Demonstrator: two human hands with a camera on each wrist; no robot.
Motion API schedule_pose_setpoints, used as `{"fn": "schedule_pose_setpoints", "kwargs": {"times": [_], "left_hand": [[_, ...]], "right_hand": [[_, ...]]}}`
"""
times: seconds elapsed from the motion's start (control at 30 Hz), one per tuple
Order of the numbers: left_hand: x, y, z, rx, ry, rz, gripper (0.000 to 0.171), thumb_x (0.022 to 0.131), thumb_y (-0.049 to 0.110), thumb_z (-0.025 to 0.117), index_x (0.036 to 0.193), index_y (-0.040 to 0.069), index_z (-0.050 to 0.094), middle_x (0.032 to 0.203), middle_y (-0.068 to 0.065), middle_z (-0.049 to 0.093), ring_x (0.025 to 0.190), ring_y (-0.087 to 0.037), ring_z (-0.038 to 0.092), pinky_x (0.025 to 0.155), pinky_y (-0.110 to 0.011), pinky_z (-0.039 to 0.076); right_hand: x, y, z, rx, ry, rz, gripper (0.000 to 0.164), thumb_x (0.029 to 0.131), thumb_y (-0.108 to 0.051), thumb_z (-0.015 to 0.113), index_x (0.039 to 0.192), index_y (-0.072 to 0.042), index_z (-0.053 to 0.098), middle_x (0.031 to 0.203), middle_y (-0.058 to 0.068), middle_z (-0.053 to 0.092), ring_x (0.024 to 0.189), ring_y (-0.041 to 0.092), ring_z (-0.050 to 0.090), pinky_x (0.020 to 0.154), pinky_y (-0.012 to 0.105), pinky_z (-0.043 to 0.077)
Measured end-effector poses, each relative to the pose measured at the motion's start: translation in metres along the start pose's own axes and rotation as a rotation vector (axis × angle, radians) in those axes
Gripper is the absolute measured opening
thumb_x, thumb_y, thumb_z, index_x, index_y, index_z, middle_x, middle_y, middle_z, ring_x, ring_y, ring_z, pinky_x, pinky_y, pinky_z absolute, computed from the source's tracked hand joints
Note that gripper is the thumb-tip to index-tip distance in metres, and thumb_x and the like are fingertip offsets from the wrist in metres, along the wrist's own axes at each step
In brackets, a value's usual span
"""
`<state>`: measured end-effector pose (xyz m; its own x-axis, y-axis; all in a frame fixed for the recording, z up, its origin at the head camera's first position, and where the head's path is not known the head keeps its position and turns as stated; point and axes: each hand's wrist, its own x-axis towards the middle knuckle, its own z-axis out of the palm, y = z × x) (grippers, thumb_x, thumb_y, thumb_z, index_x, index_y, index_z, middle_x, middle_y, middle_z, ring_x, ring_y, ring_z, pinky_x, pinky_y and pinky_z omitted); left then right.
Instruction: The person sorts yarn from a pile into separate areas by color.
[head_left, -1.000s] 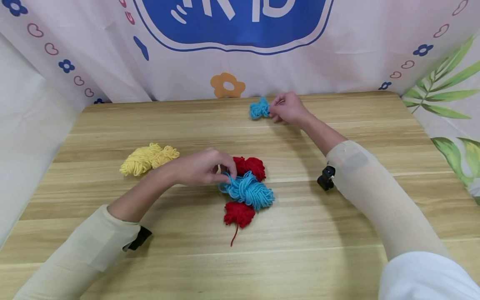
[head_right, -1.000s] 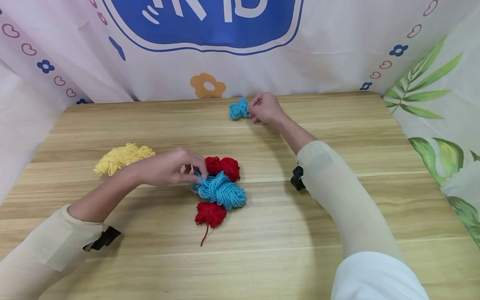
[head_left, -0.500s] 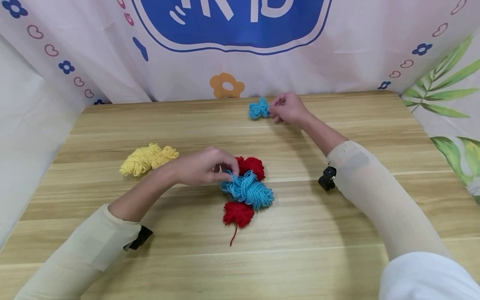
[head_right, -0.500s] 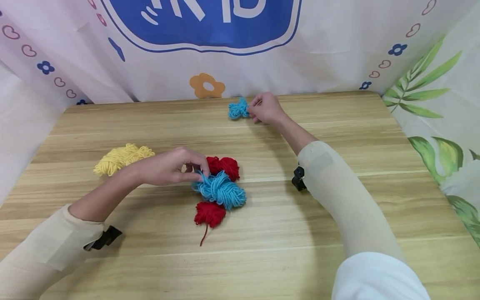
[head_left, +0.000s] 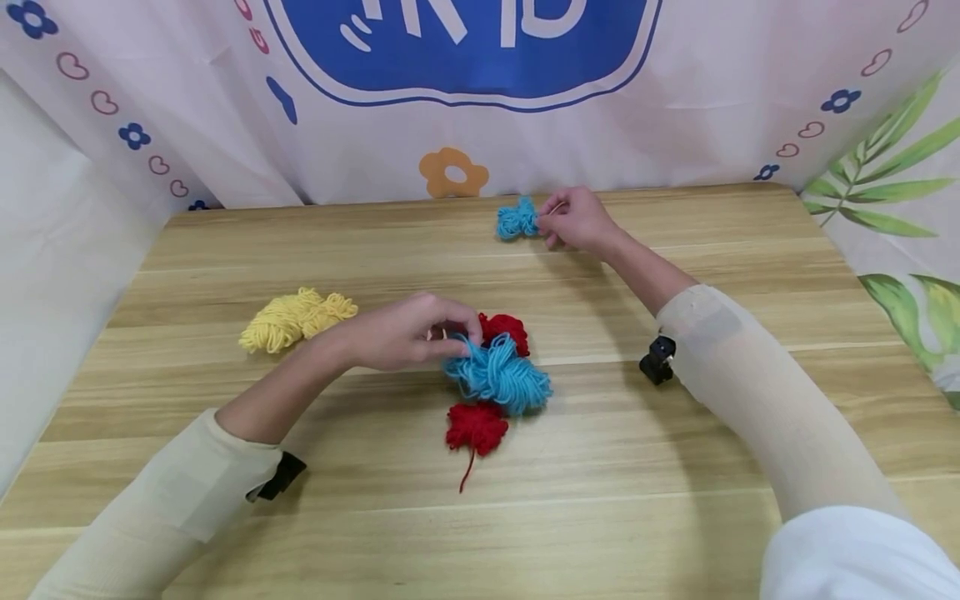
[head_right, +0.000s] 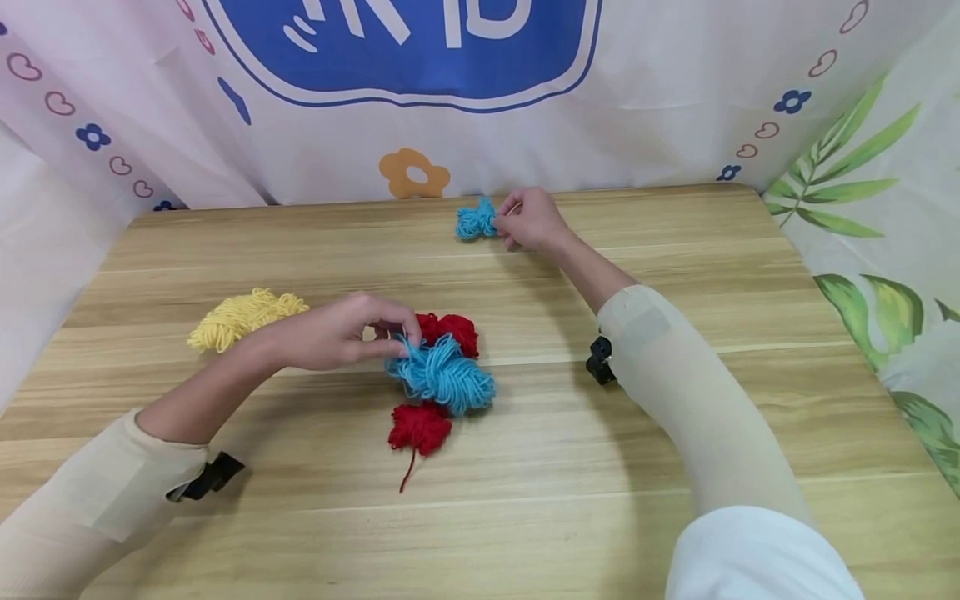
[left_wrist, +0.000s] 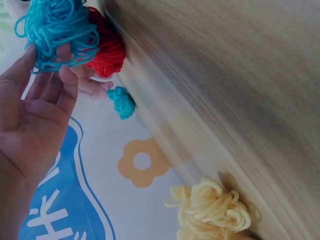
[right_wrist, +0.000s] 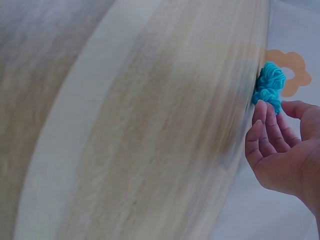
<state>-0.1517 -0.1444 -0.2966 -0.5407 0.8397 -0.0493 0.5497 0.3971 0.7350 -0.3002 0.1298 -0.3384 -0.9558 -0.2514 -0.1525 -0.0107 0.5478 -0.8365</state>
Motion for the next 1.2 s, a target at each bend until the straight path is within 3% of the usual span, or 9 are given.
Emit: {"fn": "schedule_pose_setpoints", "kwargs": {"times": [0.67,1.2], "left_hand": [[-0.001,0.003,-0.004,-0.002,0.105,0.051,0.005,0.100,0.003,0.067,0.104,0.004,0.070,0.097,-0.001,0.070,0.083,-0.015,0.062,0.078,-0.032,0.058],[-0.001,0.003,-0.009,-0.012,0.273,-0.045,0.007,0.101,0.002,0.066,0.107,0.001,0.069,0.094,-0.005,0.068,0.081,-0.020,0.061,0.073,-0.029,0.054]], "right_hand": [[-0.009,-0.002,0.001,0.042,-0.005,-0.055,0.015,0.102,-0.009,0.064,0.111,0.002,0.063,0.092,0.012,0.070,0.068,0.018,0.066,0.064,0.025,0.055],[-0.020,-0.001,-0.003,0.026,-0.036,-0.089,0.018,0.101,-0.008,0.065,0.113,0.005,0.063,0.097,0.017,0.070,0.072,0.024,0.067,0.065,0.024,0.054]]}}
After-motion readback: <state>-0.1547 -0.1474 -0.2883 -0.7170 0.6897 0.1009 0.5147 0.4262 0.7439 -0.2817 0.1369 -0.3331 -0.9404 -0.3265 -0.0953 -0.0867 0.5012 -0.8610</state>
